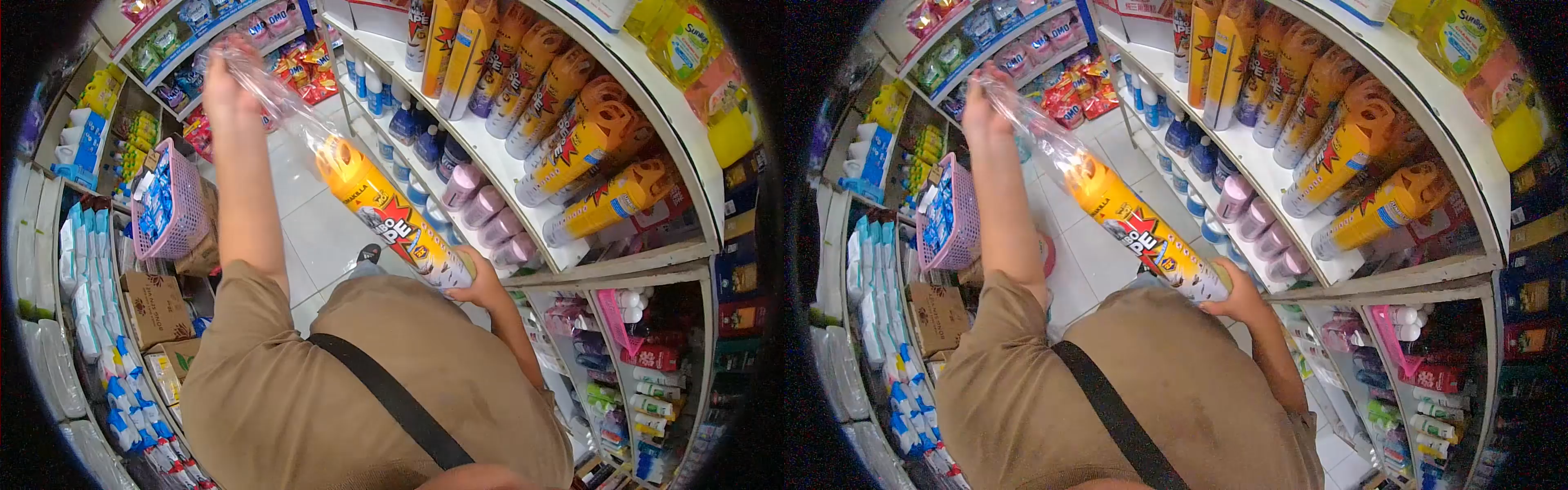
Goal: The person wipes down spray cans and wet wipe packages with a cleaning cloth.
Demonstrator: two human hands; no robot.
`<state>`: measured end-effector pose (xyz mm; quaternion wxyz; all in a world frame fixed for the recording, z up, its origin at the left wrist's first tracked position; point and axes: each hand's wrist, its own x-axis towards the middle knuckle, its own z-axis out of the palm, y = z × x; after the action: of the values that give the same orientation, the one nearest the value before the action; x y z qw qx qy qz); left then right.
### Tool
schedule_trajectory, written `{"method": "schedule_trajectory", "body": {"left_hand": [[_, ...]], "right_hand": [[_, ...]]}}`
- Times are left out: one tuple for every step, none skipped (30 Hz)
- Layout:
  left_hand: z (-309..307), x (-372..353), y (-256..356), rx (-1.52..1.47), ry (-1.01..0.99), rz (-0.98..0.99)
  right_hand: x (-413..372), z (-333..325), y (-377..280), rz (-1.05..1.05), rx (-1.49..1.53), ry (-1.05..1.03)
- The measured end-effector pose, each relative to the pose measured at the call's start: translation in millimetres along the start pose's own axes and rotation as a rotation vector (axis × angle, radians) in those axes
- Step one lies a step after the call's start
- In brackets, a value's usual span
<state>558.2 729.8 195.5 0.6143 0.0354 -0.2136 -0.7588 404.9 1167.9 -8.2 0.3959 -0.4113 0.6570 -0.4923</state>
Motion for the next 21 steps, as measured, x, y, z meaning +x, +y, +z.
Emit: {"method": "schedule_trajectory", "body": {"left_hand": [[-18, 34, 16, 0.061, 0.030, 0.034], [-26, 54, 34, 0.056, -0.074, 0.090], [-23, 63, 43, 0.081, 0.013, 0.286], [-20, 61, 50, 0.221, 0.105, 0.376], [-18, 58, 55, 0.360, 0.196, 0.464], [-16, 51, 52, 0.404, 0.200, 0.485], [-12, 40, 42, 0.450, 0.205, 0.500], [-10, 29, 34, 0.497, 0.210, 0.510], [-20, 21, 25, 0.676, 0.082, 0.497], [-40, 13, 11, 0.847, -0.051, 0.478], [-51, -3, -6, 0.948, -0.144, 0.390], [-62, -20, -23, 1.051, -0.243, 0.308], [-66, -47, -47, 1.128, -0.332, 0.191], [-70, -75, -71, 1.207, -0.427, 0.078], [-52, -109, -82, 1.255, -0.401, -0.213], [-44, -134, -91, 1.238, -0.469, -0.490], [-32, -154, -98, 1.199, -0.564, -0.607], [-22, -171, -104, 1.157, -0.660, -0.726], [-19, -186, -114, 1.083, -0.643, -0.720], [-17, -199, -123, 1.009, -0.629, -0.715], [-16, -204, -131, 0.926, -0.608, -0.710]], "right_hand": [[-2, -2, 11, 0.038, 0.042, -0.018], [-3, -4, 22, 0.075, 0.083, -0.039], [-6, -4, 32, 0.103, 0.134, -0.032], [-9, -4, 42, 0.129, 0.185, -0.024], [-9, -4, 52, 0.153, 0.236, -0.014], [-7, -3, 65, 0.160, 0.313, -0.003], [-6, -1, 77, 0.170, 0.392, 0.011], [-10, 0, 88, 0.184, 0.472, 0.030], [-10, 2, 88, 0.156, 0.525, 0.042], [-4, 4, 85, 0.126, 0.575, 0.056], [2, 5, 81, 0.092, 0.622, 0.071], [3, 3, 55, 0.105, 0.695, 0.015], [6, 2, 45, 0.072, 0.700, 0.034], [10, 2, 39, 0.040, 0.705, 0.052], [13, 2, 33, 0.008, 0.709, 0.069], [17, 2, 25, -0.020, 0.710, 0.063], [20, 2, 18, -0.046, 0.711, 0.058], [23, 3, 14, -0.071, 0.713, 0.055], [25, 5, 14, -0.106, 0.580, 0.123], [27, 7, 14, -0.139, 0.446, 0.192], [28, 8, 14, -0.168, 0.311, 0.262]]}}
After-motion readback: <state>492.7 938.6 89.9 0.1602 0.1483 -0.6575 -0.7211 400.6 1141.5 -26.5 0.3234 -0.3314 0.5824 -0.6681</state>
